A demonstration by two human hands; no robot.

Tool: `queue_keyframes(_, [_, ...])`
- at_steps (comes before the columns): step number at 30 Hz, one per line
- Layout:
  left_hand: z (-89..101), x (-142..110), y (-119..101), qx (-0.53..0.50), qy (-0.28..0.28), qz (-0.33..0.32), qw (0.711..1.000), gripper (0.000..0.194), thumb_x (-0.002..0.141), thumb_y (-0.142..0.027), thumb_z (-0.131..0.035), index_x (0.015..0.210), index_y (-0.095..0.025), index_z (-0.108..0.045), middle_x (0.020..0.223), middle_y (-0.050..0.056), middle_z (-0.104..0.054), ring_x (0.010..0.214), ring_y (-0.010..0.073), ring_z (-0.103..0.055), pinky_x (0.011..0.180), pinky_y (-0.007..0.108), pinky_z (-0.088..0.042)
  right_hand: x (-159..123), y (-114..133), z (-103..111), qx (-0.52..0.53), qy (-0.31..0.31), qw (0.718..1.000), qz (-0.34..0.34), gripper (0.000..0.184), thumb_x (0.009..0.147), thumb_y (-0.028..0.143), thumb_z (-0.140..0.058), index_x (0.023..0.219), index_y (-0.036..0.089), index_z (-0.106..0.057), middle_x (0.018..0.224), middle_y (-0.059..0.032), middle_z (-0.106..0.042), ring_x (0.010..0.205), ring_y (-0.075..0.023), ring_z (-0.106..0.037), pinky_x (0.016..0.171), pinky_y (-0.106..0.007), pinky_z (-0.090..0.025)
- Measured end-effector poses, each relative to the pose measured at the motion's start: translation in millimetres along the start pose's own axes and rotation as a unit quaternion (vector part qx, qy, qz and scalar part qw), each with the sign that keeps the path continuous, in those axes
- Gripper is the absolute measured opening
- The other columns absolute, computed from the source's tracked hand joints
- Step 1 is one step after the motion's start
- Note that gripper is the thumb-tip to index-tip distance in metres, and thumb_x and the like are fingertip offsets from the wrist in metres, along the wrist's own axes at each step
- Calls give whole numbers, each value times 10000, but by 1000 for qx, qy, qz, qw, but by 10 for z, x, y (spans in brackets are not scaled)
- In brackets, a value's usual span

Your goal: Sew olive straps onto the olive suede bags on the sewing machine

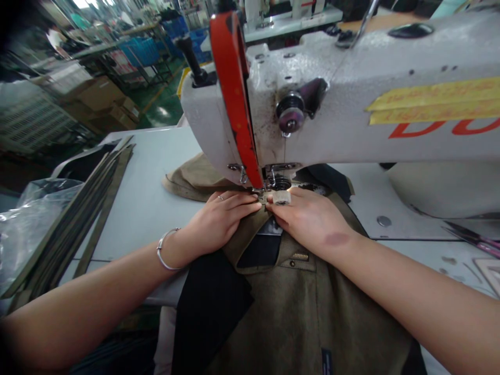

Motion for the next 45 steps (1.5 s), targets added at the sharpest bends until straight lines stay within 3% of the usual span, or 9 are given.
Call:
queue_keyframes(18, [2, 51, 72, 0, -10, 6, 1000, 413, 928, -163, -409, 1310, -263, -530, 1386, -6, -536, 1240, 204, -475, 1000, 383, -370, 31, -55, -25, -10, -31, 999, -4, 243, 913, 201, -523, 1102, 195, -675, 1148, -57, -690, 1035, -239, -646, 902, -388, -536])
queue_keyframes(45, [47, 82, 125, -25, -50, 12, 998, 334, 932, -172, -428, 1213, -233, -598, 1317, 2, -595, 1211, 204, -507, 993, 392, -401, 52, -129, -99, -21, 10, 999, -46, 250, 892, 221, -532, 1097, 207, -674, 1104, -72, -697, 1038, -245, -632, 899, -378, -505])
Point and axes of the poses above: each hand's wrist, its own x-axis towards the middle knuckle, its own z-axis out of the back of the hand, y = z × x, the point moved 8 cm from there along x, towards the middle knuckle
